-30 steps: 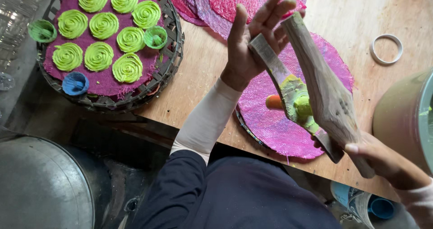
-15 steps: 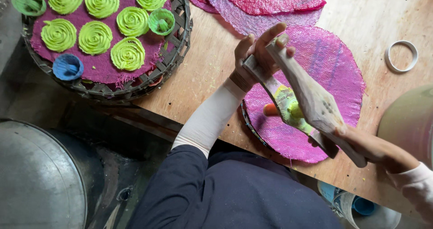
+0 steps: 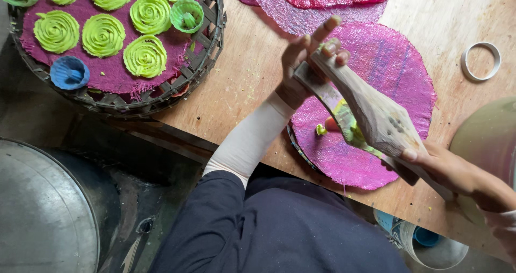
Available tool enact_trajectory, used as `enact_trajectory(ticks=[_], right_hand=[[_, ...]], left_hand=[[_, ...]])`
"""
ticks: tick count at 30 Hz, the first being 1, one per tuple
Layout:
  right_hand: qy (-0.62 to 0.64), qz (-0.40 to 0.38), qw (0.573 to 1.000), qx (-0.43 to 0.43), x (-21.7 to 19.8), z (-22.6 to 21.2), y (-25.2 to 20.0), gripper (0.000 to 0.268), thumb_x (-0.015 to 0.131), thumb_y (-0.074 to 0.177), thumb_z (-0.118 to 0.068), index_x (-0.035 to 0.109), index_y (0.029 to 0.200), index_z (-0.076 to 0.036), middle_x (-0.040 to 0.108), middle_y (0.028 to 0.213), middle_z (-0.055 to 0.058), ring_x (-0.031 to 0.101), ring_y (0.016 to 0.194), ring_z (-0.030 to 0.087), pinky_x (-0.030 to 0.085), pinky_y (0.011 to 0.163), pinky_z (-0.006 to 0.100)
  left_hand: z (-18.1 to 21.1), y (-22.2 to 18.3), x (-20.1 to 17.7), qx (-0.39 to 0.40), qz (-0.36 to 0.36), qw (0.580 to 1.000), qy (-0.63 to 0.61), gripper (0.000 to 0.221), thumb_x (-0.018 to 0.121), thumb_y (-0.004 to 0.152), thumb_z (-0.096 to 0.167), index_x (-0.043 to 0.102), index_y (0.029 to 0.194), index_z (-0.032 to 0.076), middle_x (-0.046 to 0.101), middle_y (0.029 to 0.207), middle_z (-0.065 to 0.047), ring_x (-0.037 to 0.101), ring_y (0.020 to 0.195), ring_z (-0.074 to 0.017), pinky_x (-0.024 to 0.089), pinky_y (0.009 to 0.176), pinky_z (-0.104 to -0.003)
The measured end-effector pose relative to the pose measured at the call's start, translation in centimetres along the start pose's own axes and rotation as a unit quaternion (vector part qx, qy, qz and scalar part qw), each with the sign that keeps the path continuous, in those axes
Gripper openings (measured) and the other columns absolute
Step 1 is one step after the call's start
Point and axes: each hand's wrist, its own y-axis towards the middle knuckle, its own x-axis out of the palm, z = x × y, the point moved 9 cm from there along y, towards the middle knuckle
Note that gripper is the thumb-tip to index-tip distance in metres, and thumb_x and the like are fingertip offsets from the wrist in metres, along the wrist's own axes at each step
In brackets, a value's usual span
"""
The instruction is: The person uses a wooden manual extruder to pipe green paste into rose shapes on pink circular mats. They repeatedly refill the extruder from a large green bowl and continue piping until the mat is filled with decorative swirls.
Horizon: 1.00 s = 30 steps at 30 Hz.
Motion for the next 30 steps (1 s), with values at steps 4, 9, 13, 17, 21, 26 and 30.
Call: enact_trajectory(ticks=[4,9,13,17,21,26,30], right_hand=[[-0.006,-0.007,0.999,-0.046,2.0,-3.1,-0.8,0.063,0.057,0.086,-0.057,0.065,0.108,0.001,0.065,0.083,0.011,0.057,0.072,0.02,0.05,0.064,0.035],[0.062,-0.018,0.997,-0.043,3.1,-2.9,-2.7,0.059,0.057,0.085,-0.053,0.061,0.115,-0.003,0.065,0.088,0.008,0.056,0.073,0.017,0.049,0.064,0.034],[0.059,-0.018,0.997,-0.04,1.9,-2.3,-3.7,0.056,0.059,0.09,-0.049,0.061,0.116,0.001,0.062,0.088,0.009,0.054,0.073,0.018,0.049,0.062,0.036],[-0.023,0.022,0.998,-0.054,0.4,-3.0,-4.0,0.055,0.063,0.089,-0.049,0.066,0.113,0.0,0.066,0.086,0.008,0.055,0.072,0.015,0.049,0.061,0.034],[-0.019,0.038,0.998,-0.053,1.3,-3.6,-3.8,0.05,0.065,0.082,-0.043,0.062,0.109,0.0,0.061,0.079,0.007,0.047,0.07,0.015,0.045,0.057,0.034],[-0.015,0.004,1.0,-0.024,1.9,-2.3,-4.1,0.05,0.065,0.091,-0.045,0.063,0.107,0.002,0.06,0.08,0.011,0.051,0.071,0.018,0.048,0.059,0.036],[-0.049,-0.01,0.987,-0.15,0.7,-3.7,-4.7,0.054,0.066,0.093,-0.053,0.07,0.107,-0.001,0.073,0.091,0.008,0.07,0.08,0.012,0.055,0.068,0.028]], left_hand=[[2.1,0.2,3.0,0.012,-0.024,0.999,0.043,0.06,0.066,0.1,0.039,0.05,0.15,0.012,0.074,0.101,-0.006,0.068,0.103,-0.0263,0.06,0.089,-0.045],[1.7,-1.3,4.2,0.033,0.07,0.995,0.061,0.059,0.065,0.1,0.044,0.049,0.147,0.012,0.07,0.098,-0.005,0.065,0.099,-0.0261,0.057,0.091,-0.04],[0.1,-0.9,4.9,0.028,0.066,0.996,0.057,0.054,0.063,0.1,0.043,0.051,0.144,0.013,0.069,0.092,-0.004,0.065,0.1,-0.0261,0.055,0.091,-0.041],[0.3,0.3,5.3,0.043,0.037,0.997,0.043,0.05,0.061,0.104,0.042,0.051,0.14,0.009,0.069,0.09,-0.004,0.064,0.096,-0.0235,0.053,0.095,-0.038],[2.1,0.1,6.6,0.074,0.016,0.994,0.077,0.054,0.059,0.107,0.043,0.051,0.143,0.004,0.071,0.091,-0.005,0.066,0.089,-0.0182,0.053,0.093,-0.035],[2.1,-1.1,7.6,0.068,0.028,0.993,0.093,0.046,0.06,0.104,0.039,0.051,0.136,0.009,0.072,0.089,-0.004,0.069,0.091,-0.0234,0.054,0.09,-0.035],[0.3,-0.8,6.1,0.056,0.061,0.996,0.04,0.05,0.061,0.102,0.039,0.048,0.138,0.007,0.072,0.09,-0.004,0.07,0.094,-0.0255,0.055,0.094,-0.038]])
